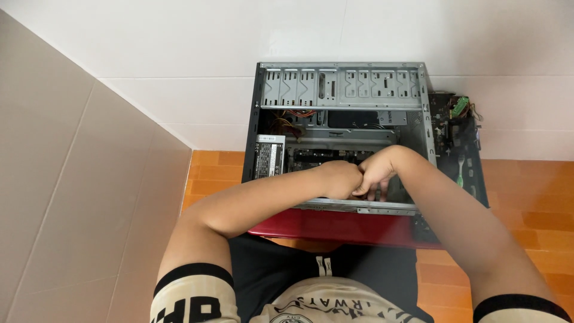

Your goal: Installing a motherboard into a computer case and securing it with screws using a screwdriver.

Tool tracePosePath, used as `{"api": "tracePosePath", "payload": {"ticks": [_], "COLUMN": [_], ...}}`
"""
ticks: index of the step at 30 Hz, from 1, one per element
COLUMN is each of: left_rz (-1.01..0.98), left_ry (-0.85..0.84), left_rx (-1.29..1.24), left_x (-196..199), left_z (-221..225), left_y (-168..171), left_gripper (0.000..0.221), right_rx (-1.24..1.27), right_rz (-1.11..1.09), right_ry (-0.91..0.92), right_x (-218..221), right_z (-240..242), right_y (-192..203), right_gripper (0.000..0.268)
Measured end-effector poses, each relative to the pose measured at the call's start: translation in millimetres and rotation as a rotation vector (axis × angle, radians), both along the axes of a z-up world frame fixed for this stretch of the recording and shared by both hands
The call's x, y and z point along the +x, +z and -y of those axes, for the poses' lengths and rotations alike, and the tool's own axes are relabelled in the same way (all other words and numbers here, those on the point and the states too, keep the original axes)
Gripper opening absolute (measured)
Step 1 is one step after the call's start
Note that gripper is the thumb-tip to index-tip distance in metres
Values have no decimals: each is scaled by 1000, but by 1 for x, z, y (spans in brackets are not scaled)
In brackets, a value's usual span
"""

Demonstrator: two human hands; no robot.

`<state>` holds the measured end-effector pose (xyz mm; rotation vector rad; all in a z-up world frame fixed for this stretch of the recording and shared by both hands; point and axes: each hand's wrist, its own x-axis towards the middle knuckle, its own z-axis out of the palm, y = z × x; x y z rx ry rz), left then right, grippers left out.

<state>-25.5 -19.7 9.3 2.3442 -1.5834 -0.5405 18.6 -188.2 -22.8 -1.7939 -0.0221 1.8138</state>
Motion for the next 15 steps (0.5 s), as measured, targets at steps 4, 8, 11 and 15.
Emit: {"api": "tracePosePath", "payload": {"ticks": [4,8,11,15], "left_rz": [-2,-5,0,3], "left_ry": [-17,-37,-48,-74], "left_rx": [2,1,1,-5], "left_x": [2,4,6,10], "left_z": [1,-1,-7,-9], "left_y": [-4,-8,-8,-10], "left_gripper": [33,31,29,27], "right_rx": [10,19,12,9], "right_rz": [3,-10,-8,-10], "right_ry": [12,27,26,27], "right_x": [-1,-2,-2,-2], "right_z": [1,2,0,-3], "right_y": [1,3,6,2], "right_gripper": [87,92,92,94]}}
